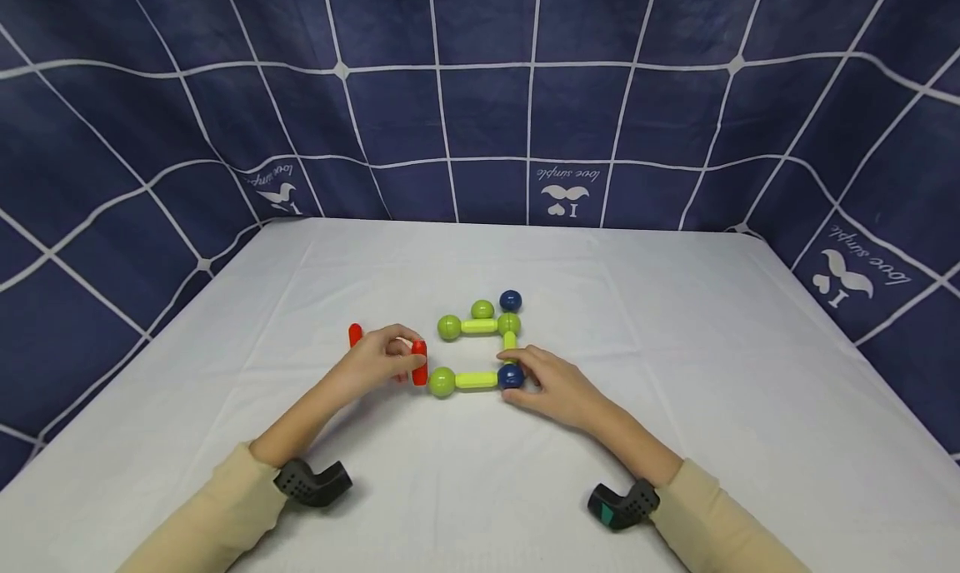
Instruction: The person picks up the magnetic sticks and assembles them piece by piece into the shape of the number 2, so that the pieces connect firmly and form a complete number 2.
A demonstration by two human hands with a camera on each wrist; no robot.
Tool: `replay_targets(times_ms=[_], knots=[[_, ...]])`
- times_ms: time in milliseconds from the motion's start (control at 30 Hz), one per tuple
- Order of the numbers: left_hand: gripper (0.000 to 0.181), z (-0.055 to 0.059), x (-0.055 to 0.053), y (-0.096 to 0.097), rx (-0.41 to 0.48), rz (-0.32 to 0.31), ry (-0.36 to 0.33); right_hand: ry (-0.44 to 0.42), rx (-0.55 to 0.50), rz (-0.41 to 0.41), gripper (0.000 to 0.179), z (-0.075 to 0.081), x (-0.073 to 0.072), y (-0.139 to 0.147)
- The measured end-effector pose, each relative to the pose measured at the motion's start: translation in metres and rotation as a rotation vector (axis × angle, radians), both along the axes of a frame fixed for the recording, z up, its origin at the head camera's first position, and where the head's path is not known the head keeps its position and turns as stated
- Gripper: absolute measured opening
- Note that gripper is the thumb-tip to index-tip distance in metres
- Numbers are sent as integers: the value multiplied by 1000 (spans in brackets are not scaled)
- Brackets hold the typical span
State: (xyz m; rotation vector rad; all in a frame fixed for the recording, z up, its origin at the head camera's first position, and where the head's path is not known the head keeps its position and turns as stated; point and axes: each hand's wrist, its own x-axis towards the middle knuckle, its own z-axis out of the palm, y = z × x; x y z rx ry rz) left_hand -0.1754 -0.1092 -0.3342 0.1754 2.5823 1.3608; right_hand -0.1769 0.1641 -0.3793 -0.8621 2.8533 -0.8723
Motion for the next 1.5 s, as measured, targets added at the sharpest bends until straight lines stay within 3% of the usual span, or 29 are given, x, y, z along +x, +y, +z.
replay_targets(times_ms=[167, 333, 533, 800, 900, 967, 1067, 1167, 1267, 1333, 1500], knots=[[53, 1, 2, -3, 105, -161, -195, -1, 1, -5, 49, -1, 0, 0], [66, -3, 3, -4, 155, -246, -352, -9, -3, -12, 50, -2, 0, 0], [73, -9, 7, 2, 203, -245, -459, -19, -14, -22, 50, -3, 0, 1], [70, -13, 11, 10, 228, -161, -474, -23, -20, -30, 49, -4, -2, 1], [67, -15, 11, 12, 210, -159, -437, -14, -24, -32, 48, -3, -2, 1], [63, -17, 9, 14, 164, -169, -377, -9, -24, -30, 48, -3, -2, 1], [54, -21, 7, 17, 45, -175, -215, -4, -15, -31, 48, -3, -2, 1], [44, -24, 5, 19, -69, -169, -10, 0, -11, -31, 48, -3, -1, 1], [35, -28, 4, 20, -94, -184, 133, -1, -12, -28, 48, -3, -2, 1], [31, -31, 2, 20, -76, -217, 189, -2, -19, -23, 47, -2, -2, 1], [23, -39, -3, 19, -18, -264, 228, -5, -132, -27, 40, 2, -6, -1]])
